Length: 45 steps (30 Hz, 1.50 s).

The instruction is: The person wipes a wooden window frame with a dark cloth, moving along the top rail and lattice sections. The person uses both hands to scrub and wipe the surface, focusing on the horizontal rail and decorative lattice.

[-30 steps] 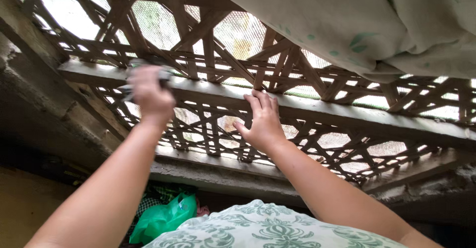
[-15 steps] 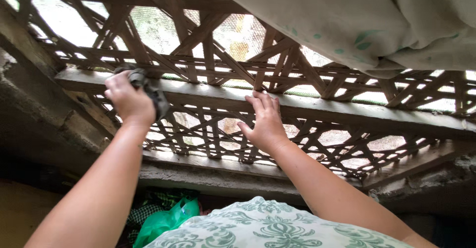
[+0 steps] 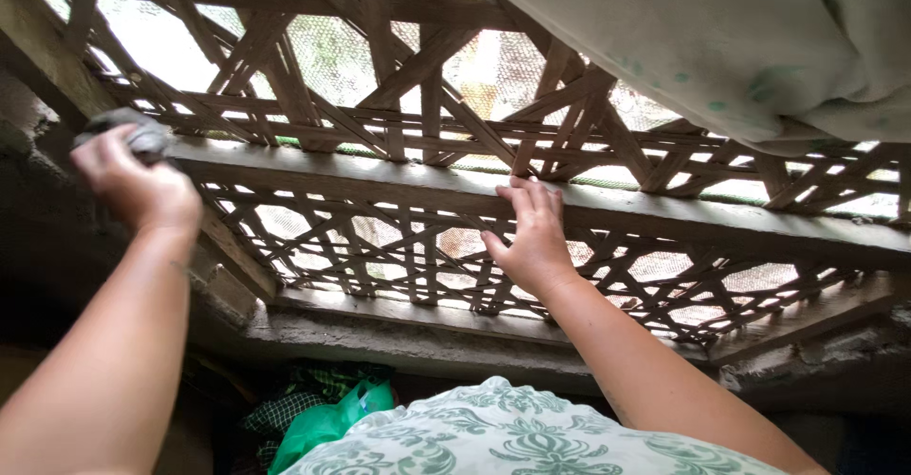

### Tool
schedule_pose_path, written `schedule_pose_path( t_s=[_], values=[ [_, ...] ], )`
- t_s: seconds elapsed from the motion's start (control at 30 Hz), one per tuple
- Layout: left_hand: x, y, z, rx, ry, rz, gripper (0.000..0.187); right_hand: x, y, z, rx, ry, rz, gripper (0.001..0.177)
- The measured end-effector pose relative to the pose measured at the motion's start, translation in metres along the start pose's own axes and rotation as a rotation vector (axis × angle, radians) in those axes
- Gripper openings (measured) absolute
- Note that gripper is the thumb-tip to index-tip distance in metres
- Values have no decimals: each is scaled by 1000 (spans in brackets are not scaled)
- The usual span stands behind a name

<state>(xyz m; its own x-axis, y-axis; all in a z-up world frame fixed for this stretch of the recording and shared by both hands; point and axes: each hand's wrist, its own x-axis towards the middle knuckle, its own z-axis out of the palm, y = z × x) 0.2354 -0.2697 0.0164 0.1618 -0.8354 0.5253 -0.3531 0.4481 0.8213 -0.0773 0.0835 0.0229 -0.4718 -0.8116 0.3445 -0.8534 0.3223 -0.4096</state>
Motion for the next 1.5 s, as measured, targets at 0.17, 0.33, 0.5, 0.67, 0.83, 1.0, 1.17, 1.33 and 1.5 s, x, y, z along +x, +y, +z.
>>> schedule_pose_path(
  t_s=[0.17,0.33,0.5,0.67,0.83,1.0,1.17,1.33,1.5],
  values=[
    [-79,45,28,203,-371,428,44,0,-5,1,29,34,28,61],
    [-94,64,20,289,-475,599,48,0,-4,1,18,37,8,61],
    [-97,64,32,220,-262,319,37,-2,-2,3,39,30,33,61],
    [-82,100,75,-249,169,108,38,0,0,3,18,53,-19,61],
    [-113,153,111,-362,-53,-216,39,1,1,3,24,42,-27,63],
    [-177,174,118,-134,-77,128,38,0,3,2,34,0,-1,65],
    [-162,183,115,-291,-21,-13,43,-2,10,-2,21,-19,-75,72],
    [-172,196,143,-198,-24,72,44,-5,14,-5,60,-26,-90,75],
    [-227,198,139,-182,-195,233,43,-2,18,-7,83,-26,-131,79]
  ],
)
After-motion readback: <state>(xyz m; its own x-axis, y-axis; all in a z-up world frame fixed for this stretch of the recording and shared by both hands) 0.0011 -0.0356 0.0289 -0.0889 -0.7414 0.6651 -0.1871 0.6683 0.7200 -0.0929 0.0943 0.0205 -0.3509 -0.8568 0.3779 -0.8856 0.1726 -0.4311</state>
